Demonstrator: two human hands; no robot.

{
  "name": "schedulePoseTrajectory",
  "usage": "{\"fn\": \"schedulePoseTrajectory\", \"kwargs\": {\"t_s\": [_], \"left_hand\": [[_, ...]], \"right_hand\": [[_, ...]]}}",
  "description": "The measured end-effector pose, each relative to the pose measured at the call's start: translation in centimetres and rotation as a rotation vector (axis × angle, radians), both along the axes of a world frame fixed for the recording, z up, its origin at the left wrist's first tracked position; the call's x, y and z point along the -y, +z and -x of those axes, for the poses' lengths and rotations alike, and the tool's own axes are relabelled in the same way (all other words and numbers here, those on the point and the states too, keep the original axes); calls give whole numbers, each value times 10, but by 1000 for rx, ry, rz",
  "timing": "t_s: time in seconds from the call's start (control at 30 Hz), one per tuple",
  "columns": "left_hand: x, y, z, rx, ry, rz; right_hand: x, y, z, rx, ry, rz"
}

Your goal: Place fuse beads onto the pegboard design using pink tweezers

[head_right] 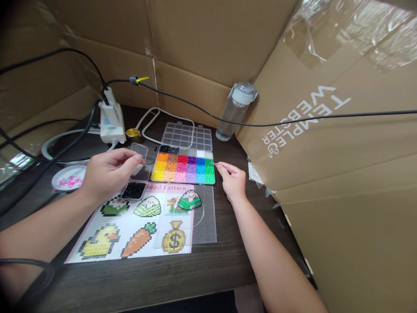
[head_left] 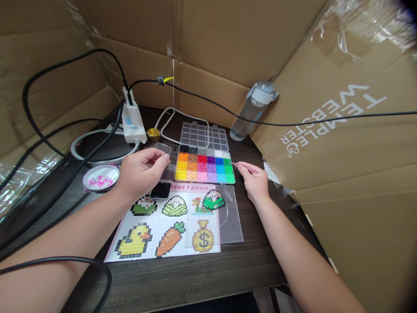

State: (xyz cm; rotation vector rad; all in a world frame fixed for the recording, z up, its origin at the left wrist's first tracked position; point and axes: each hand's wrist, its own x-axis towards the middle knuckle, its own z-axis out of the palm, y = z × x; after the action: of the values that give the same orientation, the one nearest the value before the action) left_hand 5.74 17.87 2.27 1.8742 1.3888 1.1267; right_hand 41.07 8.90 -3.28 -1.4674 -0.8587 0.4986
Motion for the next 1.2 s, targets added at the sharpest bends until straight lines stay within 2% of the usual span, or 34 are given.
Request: {"fn": "schedulePoseTrajectory", "kwargs": {"t_s": [0.67, 1.2], "left_hand": [[1, 0, -1, -10, 0, 10], [1, 0, 0, -17, -7, 2]], "right_hand": [[3, 9, 4, -6, -74, 14], [2, 5, 2, -3, -60, 7]]}}
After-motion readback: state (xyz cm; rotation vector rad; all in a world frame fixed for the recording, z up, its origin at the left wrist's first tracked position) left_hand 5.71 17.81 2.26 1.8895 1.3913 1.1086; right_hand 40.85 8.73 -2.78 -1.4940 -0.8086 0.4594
